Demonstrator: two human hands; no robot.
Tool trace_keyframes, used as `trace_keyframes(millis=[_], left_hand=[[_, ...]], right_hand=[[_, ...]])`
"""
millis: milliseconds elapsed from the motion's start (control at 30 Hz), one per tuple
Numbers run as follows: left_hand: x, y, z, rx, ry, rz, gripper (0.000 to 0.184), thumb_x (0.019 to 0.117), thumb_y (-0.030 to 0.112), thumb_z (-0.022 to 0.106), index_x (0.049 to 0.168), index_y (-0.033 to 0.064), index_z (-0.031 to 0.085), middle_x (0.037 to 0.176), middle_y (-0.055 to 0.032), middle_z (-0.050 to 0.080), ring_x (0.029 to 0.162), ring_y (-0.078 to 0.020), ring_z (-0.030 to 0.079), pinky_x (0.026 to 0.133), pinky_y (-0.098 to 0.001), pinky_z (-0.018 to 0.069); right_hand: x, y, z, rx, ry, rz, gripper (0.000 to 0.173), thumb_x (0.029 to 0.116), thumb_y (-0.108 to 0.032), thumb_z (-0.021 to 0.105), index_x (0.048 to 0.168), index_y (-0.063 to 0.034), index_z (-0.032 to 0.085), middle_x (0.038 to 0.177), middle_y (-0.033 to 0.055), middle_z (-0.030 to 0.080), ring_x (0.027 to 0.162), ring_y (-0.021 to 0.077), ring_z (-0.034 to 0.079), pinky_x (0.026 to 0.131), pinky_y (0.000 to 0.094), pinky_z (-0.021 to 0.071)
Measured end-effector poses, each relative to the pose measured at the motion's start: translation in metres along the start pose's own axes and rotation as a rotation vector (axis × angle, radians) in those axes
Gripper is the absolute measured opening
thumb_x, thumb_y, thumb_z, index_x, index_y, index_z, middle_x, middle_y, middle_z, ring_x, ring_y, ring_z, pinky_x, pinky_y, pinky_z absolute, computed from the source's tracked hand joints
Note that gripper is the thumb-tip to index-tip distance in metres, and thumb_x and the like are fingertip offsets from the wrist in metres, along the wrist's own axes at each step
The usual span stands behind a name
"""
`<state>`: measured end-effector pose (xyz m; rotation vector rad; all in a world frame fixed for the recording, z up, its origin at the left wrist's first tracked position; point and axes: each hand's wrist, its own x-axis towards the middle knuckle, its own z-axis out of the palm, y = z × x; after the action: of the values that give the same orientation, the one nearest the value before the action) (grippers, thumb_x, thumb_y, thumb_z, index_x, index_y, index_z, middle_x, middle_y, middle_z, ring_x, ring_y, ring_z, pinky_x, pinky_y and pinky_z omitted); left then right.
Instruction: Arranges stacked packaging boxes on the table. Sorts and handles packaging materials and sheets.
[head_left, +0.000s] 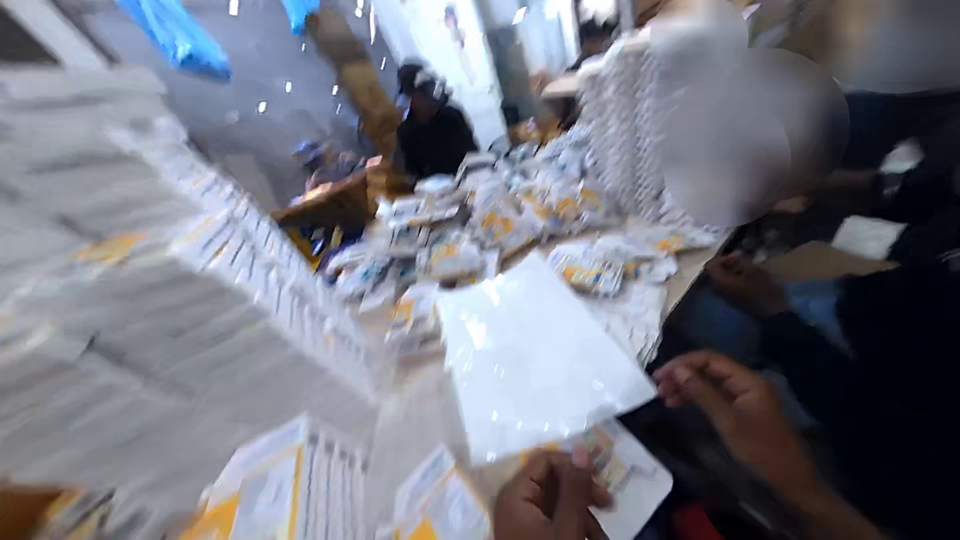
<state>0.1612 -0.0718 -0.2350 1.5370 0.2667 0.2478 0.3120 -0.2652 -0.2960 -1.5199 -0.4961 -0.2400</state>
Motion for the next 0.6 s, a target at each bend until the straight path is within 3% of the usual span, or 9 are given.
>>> trace_keyframes(millis=[33, 100, 167, 200, 300, 400, 467, 533, 600], left_hand=[[-0.009, 0.007, -0.009, 0.170, 0.176, 0.142, 0.018, 0.1034, 0.013, 0.059, 0.097, -0.0009, 0.068, 0.072, -0.0037, 0.071, 0.051, -0.0077, 0.062, 0.043, -0.0228, 0.0519], [-0.014, 0.007, -0.035, 0.458, 0.487, 0.330, 0.015, 0.0960, 0.015, 0.069, 0.093, 0.0010, 0.068, 0.069, 0.0008, 0.067, 0.053, -0.0045, 0.062, 0.045, -0.0215, 0.0524], [-0.021, -0.004, -0.066, 0.714, 0.665, 0.268, 0.026, 0.0926, 0.027, 0.074, 0.100, 0.0035, 0.067, 0.076, 0.0016, 0.068, 0.058, -0.0038, 0.062, 0.049, -0.0216, 0.0520], [-0.027, -0.011, -0.080, 0.837, 0.694, 0.196, 0.036, 0.0906, 0.034, 0.074, 0.106, 0.0033, 0.067, 0.086, -0.0022, 0.071, 0.065, -0.0088, 0.065, 0.054, -0.0270, 0.0537], [-0.054, -0.027, -0.102, 1.015, 0.663, 0.034, 0.059, 0.0887, 0.041, 0.075, 0.119, -0.0080, 0.061, 0.112, -0.0255, 0.064, 0.088, -0.0353, 0.065, 0.071, -0.0506, 0.0556], [-0.076, -0.048, -0.103, 1.011, 0.686, -0.098, 0.076, 0.0883, 0.048, 0.073, 0.129, -0.0130, 0.054, 0.125, -0.0349, 0.056, 0.106, -0.0473, 0.062, 0.084, -0.0599, 0.0542], [-0.082, -0.059, -0.101, 0.861, 0.724, -0.116, 0.080, 0.0889, 0.047, 0.074, 0.136, -0.0130, 0.048, 0.132, -0.0344, 0.051, 0.104, -0.0388, 0.063, 0.084, -0.0524, 0.0559], [-0.080, -0.068, -0.099, 0.603, 0.746, -0.107, 0.081, 0.0866, 0.039, 0.080, 0.142, -0.0068, 0.042, 0.137, -0.0266, 0.047, 0.084, -0.0195, 0.068, 0.071, -0.0345, 0.0611], [-0.079, -0.070, -0.099, 0.335, 0.741, -0.088, 0.085, 0.0830, 0.025, 0.085, 0.147, -0.0016, 0.036, 0.144, -0.0234, 0.043, 0.083, -0.0171, 0.071, 0.070, -0.0319, 0.0640]], right_hand=[[-0.003, -0.003, 0.000, 0.024, -0.029, 0.004, 0.019, 0.1015, -0.019, 0.056, 0.105, -0.0090, 0.071, 0.095, 0.0052, 0.075, 0.076, 0.0178, 0.073, 0.070, 0.0327, 0.0643], [-0.005, -0.007, 0.001, 0.111, -0.115, 0.004, 0.021, 0.1027, -0.024, 0.056, 0.106, -0.0109, 0.071, 0.094, 0.0075, 0.075, 0.075, 0.0196, 0.074, 0.069, 0.0333, 0.0650], [-0.013, -0.009, 0.005, 0.251, -0.298, 0.023, 0.029, 0.1038, -0.037, 0.058, 0.110, -0.0118, 0.071, 0.094, 0.0103, 0.074, 0.076, 0.0223, 0.074, 0.070, 0.0363, 0.0650], [-0.017, -0.010, 0.010, 0.316, -0.428, 0.032, 0.035, 0.1039, -0.043, 0.057, 0.112, -0.0116, 0.071, 0.096, 0.0111, 0.075, 0.079, 0.0238, 0.075, 0.071, 0.0380, 0.0653], [-0.037, -0.016, 0.035, 0.370, -0.792, 0.036, 0.044, 0.1050, -0.046, 0.053, 0.122, -0.0087, 0.069, 0.112, 0.0105, 0.074, 0.097, 0.0230, 0.074, 0.085, 0.0399, 0.0640], [-0.064, -0.020, 0.069, 0.157, -0.914, -0.033, 0.048, 0.1068, -0.041, 0.052, 0.132, -0.0021, 0.063, 0.130, 0.0140, 0.066, 0.109, 0.0214, 0.070, 0.090, 0.0399, 0.0623], [-0.076, -0.023, 0.087, 0.036, -0.919, -0.062, 0.048, 0.1071, -0.039, 0.052, 0.138, -0.0020, 0.059, 0.135, 0.0162, 0.062, 0.112, 0.0209, 0.068, 0.090, 0.0383, 0.0613], [-0.081, -0.025, 0.098, 0.035, -0.916, -0.048, 0.049, 0.1073, -0.037, 0.052, 0.140, -0.0009, 0.057, 0.135, 0.0158, 0.061, 0.113, 0.0193, 0.069, 0.092, 0.0366, 0.0616], [-0.083, -0.029, 0.104, 0.027, -0.895, -0.038, 0.049, 0.1071, -0.037, 0.053, 0.139, -0.0003, 0.057, 0.132, 0.0137, 0.064, 0.112, 0.0176, 0.069, 0.094, 0.0356, 0.0614]])
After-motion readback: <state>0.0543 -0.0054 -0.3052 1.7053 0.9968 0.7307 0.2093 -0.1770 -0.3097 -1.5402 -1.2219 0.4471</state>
